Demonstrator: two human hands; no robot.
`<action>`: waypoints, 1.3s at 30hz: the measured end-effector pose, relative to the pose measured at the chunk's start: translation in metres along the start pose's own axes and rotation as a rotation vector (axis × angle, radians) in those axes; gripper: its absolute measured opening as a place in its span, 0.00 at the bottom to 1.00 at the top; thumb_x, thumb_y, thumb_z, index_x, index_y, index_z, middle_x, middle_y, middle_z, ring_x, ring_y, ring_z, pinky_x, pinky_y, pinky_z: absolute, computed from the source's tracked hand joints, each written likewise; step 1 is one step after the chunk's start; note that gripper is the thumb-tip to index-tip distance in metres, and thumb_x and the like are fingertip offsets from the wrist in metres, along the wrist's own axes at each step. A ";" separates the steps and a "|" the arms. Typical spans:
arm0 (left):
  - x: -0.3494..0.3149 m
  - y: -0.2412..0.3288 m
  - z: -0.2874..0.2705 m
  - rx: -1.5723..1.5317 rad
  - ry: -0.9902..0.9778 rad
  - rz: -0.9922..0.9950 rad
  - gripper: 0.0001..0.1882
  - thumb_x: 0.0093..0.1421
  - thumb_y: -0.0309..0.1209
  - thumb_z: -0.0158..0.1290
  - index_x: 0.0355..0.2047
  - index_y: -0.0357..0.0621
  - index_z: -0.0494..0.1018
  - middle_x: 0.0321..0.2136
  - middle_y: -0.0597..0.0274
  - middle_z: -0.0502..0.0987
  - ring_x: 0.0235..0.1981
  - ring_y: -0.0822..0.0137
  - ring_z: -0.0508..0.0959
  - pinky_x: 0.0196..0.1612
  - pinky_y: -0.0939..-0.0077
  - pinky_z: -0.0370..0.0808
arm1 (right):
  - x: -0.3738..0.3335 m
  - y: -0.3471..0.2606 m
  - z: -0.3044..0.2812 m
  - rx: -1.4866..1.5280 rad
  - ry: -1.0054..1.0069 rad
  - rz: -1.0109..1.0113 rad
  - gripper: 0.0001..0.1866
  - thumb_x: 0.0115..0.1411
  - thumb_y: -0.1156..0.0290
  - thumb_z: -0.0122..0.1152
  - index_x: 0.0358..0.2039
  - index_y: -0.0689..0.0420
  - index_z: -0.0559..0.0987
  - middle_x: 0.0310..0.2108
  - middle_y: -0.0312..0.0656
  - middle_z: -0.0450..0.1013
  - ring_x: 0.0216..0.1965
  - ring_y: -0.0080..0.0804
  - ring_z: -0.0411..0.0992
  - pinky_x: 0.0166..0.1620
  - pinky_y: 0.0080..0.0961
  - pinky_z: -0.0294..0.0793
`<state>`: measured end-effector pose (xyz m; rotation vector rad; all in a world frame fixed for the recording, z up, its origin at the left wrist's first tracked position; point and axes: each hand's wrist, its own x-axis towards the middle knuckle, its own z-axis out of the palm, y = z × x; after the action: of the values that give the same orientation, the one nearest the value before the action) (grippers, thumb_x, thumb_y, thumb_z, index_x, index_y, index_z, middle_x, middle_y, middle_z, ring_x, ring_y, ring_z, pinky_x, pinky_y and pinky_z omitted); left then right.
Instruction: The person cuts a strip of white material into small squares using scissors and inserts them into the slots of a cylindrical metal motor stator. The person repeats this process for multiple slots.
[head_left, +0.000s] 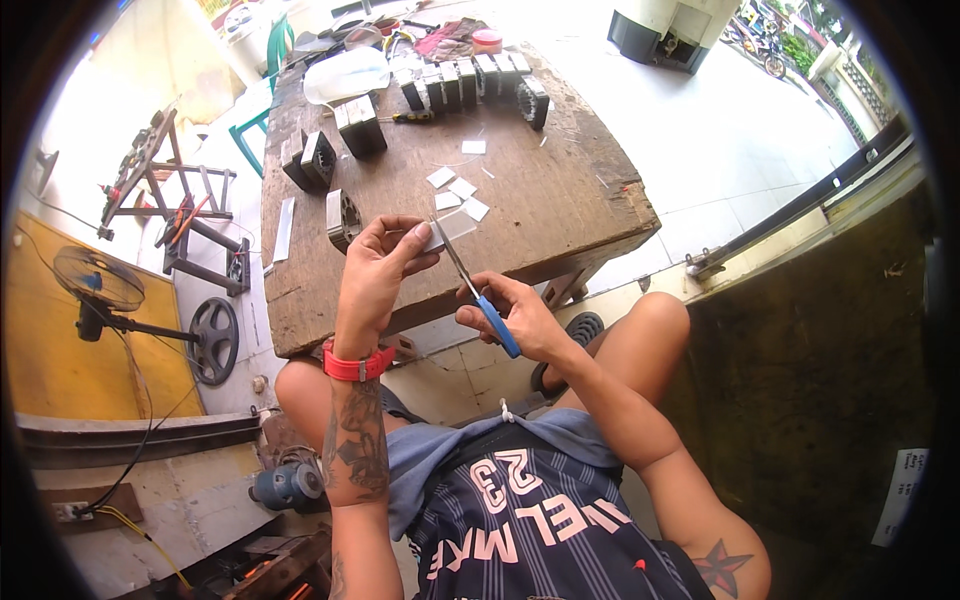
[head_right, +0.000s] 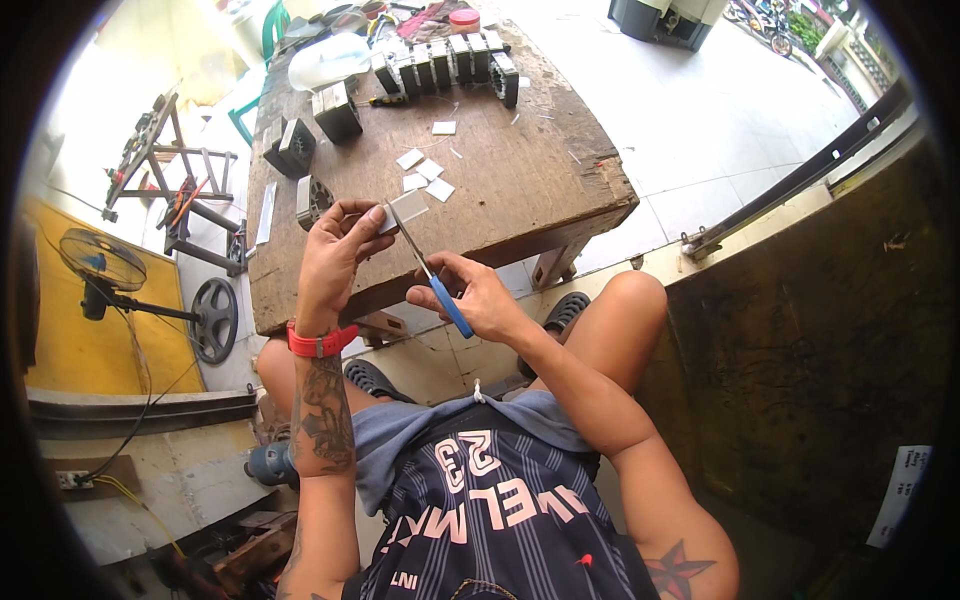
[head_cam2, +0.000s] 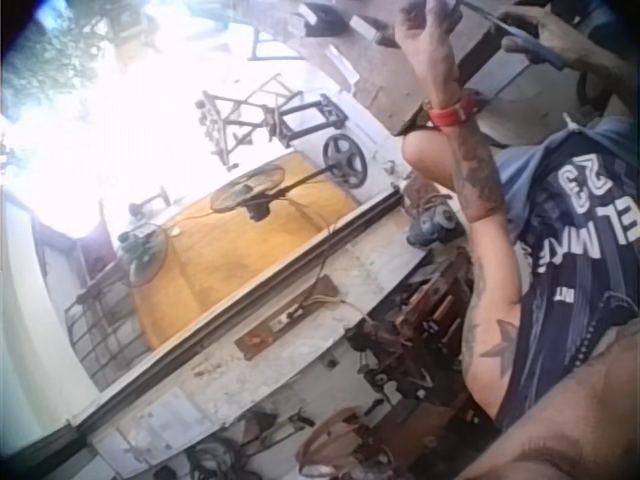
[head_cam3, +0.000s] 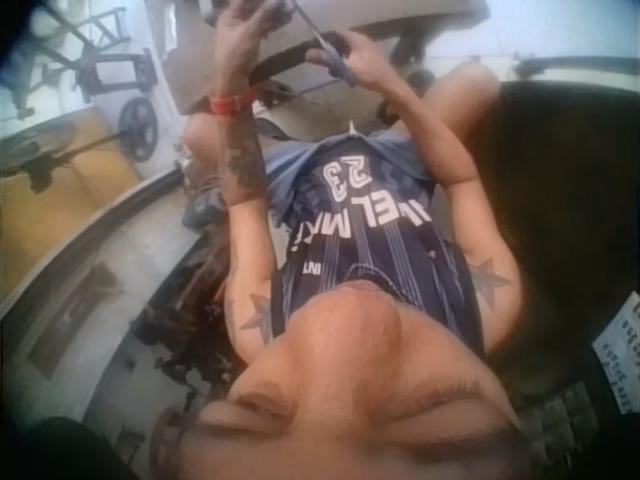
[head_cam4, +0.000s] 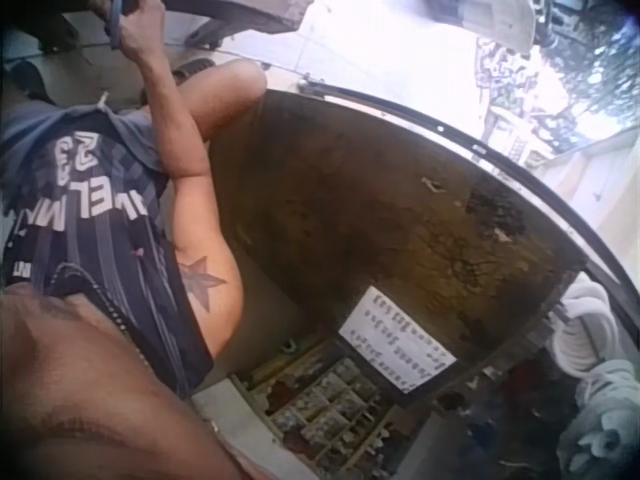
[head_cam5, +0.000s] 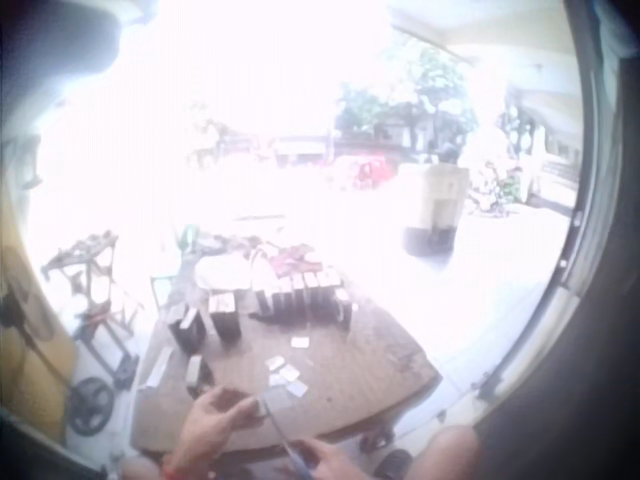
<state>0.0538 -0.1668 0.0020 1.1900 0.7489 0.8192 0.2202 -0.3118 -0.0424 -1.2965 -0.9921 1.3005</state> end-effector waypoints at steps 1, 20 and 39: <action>-0.001 -0.002 0.000 0.001 -0.003 -0.005 0.15 0.69 0.30 0.63 0.48 0.32 0.76 0.41 0.56 0.82 0.42 0.69 0.84 0.47 0.72 0.87 | 0.001 -0.001 0.001 0.008 -0.004 0.004 0.33 0.58 0.46 0.79 0.50 0.61 0.81 0.26 0.33 0.75 0.28 0.18 0.72 0.31 0.19 0.71; -0.044 -0.016 -0.041 0.634 0.274 0.163 0.10 0.67 0.26 0.61 0.47 0.36 0.84 0.34 0.56 0.87 0.32 0.72 0.86 0.37 0.76 0.80 | 0.002 -0.063 -0.099 -0.987 0.336 -0.058 0.25 0.68 0.62 0.63 0.61 0.61 0.71 0.46 0.53 0.77 0.44 0.42 0.80 0.49 0.38 0.79; 0.037 0.010 -0.101 0.912 0.419 0.172 0.33 0.75 0.55 0.46 0.45 0.31 0.82 0.39 0.46 0.85 0.43 0.55 0.83 0.49 0.63 0.75 | 0.096 -0.044 -0.078 -0.606 0.401 -0.185 0.17 0.70 0.57 0.64 0.50 0.58 0.78 0.37 0.47 0.78 0.38 0.40 0.77 0.47 0.35 0.77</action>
<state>-0.0146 -0.0846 -0.0125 1.9347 1.4705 0.9065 0.3102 -0.2178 -0.0213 -1.7813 -1.2221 0.5688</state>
